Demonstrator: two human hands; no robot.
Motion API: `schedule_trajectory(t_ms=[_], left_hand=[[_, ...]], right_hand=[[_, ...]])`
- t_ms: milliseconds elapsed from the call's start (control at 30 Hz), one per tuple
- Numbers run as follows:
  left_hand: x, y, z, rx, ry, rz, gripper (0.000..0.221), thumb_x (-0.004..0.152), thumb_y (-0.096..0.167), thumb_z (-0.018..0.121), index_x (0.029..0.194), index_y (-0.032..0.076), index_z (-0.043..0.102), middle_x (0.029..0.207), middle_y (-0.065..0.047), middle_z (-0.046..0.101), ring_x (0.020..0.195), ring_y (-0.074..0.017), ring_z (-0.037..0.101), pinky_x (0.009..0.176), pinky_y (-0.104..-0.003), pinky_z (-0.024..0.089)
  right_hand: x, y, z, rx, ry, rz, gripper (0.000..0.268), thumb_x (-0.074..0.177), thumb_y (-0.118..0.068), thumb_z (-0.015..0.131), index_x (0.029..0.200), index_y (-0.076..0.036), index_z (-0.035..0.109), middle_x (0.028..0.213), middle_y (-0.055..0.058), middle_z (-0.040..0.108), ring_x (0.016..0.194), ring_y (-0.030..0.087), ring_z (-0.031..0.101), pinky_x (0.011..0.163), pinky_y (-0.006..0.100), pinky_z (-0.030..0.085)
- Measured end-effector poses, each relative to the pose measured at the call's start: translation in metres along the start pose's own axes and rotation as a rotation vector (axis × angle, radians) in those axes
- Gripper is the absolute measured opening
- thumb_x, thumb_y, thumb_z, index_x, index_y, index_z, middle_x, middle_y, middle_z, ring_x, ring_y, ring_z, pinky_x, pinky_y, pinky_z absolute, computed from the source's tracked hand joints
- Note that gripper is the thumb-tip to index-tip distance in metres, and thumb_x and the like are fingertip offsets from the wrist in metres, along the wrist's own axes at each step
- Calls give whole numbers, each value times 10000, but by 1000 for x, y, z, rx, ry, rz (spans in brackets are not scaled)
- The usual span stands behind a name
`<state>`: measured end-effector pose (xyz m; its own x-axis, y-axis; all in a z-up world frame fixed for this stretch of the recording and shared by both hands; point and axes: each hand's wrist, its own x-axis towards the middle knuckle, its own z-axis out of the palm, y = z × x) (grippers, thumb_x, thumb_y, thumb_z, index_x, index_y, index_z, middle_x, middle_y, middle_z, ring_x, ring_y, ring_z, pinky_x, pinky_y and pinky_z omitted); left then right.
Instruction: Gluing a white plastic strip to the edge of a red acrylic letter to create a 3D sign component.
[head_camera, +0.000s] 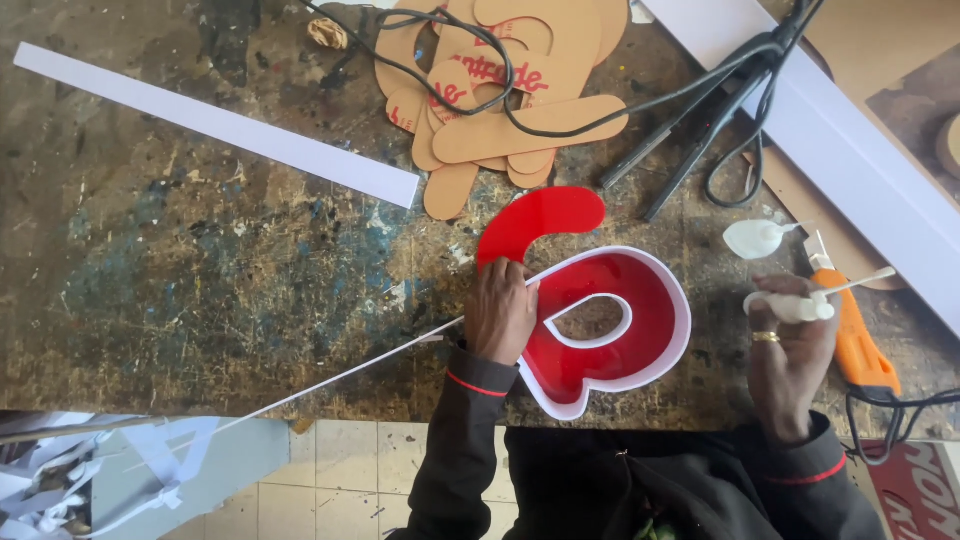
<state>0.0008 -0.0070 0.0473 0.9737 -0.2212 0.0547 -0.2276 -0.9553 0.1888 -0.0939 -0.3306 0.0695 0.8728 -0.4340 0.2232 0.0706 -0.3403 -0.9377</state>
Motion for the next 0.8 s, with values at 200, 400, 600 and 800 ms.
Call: schedule_trajectory(t_ms=[200,400,600,800], left_hand=[[0,-1,2,10,-1,1,213,1072,276,814,1065,90,712,1090,-111,736,1014,-296,721,760,-432,633],[0,0,3,-7,-10,-9,225,1088,281,797,1077,74,710,1098,-126,738,1021,-309,721,800,-433,637],[0,-3,5,-13,-22,14,211,1090,257,789,1115,59,721,1132,-143,736,1048,-326,718,838,-446,647],[-1,-1,3,-27,-14,1,192,1086,253,797,1111,83,713,1101,-120,730,1006,-309,714,799,-440,634]], right_hand=[[-2,-20,1,-175,3,89,193,1156,-42,697,1341,-34,641,1412,147,736,1267,276,696,1005,398,548],[-2,-43,2,-212,37,146,448,1073,66,739,1495,-8,609,1505,170,677,1348,290,682,1107,400,565],[-52,-23,-19,-202,143,-189,528,1133,141,719,1565,189,420,1551,308,380,1417,442,505,1225,582,553],[-80,-22,-21,-356,-47,-158,133,1109,-54,811,1108,54,733,1077,199,775,953,317,729,921,446,574]])
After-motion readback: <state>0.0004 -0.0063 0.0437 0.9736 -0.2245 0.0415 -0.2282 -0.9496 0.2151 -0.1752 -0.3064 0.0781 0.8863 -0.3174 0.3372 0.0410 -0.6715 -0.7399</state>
